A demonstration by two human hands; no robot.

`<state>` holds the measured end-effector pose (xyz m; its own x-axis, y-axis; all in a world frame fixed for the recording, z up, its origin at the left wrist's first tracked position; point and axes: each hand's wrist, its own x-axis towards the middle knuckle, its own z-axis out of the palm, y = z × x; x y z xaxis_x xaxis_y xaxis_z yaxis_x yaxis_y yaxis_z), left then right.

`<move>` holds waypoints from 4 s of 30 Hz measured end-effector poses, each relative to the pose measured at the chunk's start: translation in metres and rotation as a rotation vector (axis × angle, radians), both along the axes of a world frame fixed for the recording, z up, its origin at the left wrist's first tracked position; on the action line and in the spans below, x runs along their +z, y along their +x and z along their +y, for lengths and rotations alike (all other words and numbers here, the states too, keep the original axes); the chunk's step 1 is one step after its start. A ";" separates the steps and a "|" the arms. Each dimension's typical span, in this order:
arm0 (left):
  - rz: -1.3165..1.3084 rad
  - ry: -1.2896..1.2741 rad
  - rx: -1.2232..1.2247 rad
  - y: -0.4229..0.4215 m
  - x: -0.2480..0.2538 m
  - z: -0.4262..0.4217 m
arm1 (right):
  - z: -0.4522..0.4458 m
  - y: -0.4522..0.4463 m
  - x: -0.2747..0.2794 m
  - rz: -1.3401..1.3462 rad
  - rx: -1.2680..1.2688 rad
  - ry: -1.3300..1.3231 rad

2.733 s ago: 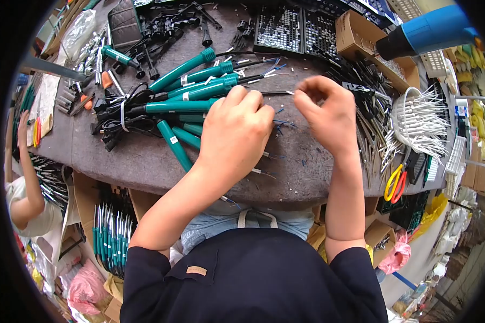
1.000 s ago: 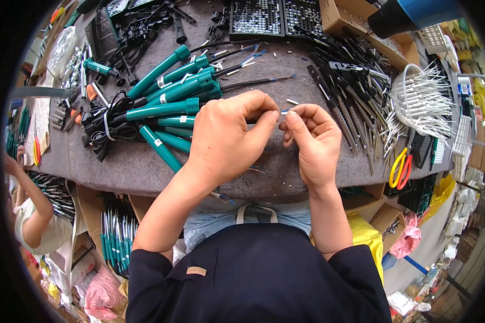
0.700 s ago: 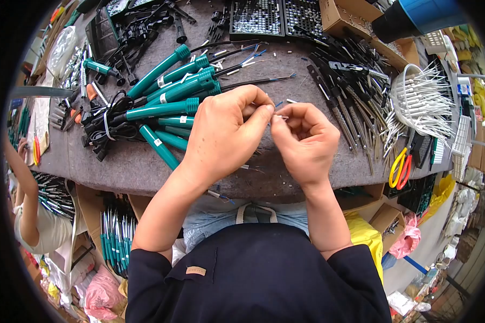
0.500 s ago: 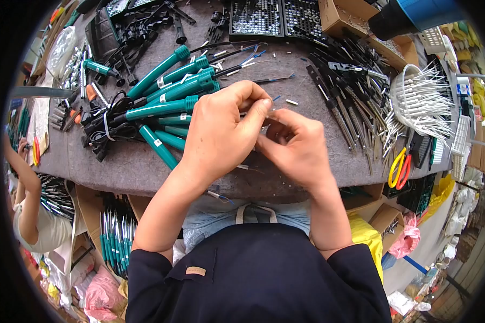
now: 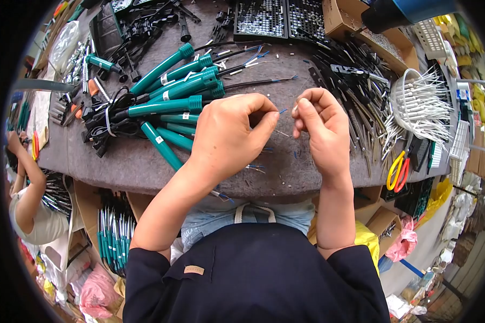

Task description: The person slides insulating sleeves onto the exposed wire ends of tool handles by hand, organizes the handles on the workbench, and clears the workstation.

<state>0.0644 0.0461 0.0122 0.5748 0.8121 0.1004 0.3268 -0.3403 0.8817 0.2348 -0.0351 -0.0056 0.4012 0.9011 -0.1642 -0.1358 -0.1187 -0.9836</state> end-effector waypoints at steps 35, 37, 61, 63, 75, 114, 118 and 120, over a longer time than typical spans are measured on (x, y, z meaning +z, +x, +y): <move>-0.014 0.016 -0.023 0.000 0.002 0.001 | -0.005 -0.010 -0.009 0.354 -0.029 0.089; -0.009 0.008 -0.018 0.000 0.003 0.001 | -0.005 -0.011 -0.008 0.323 -0.056 0.087; 0.005 0.035 -0.027 -0.001 0.003 0.001 | -0.008 -0.009 -0.008 0.231 -0.085 0.098; 0.006 0.033 -0.029 -0.001 0.004 0.002 | -0.009 -0.008 -0.005 0.252 -0.065 0.094; 0.061 0.074 -0.157 -0.008 0.007 0.007 | -0.010 0.002 0.004 0.052 0.070 -0.050; 0.433 0.783 -0.026 -0.017 -0.009 0.033 | 0.068 -0.007 0.005 -1.251 0.285 0.157; 0.424 0.779 -0.004 -0.015 -0.015 0.034 | 0.100 -0.016 -0.007 -1.295 0.373 0.058; 0.417 0.785 -0.002 -0.016 -0.015 0.033 | 0.106 -0.019 -0.004 -1.336 0.399 0.078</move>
<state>0.0488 0.0790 -0.0033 0.6902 0.5960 0.4104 0.5679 -0.7976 0.2033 0.2161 0.0705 -0.0094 -0.0705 0.9794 0.1894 0.9286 0.1337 -0.3461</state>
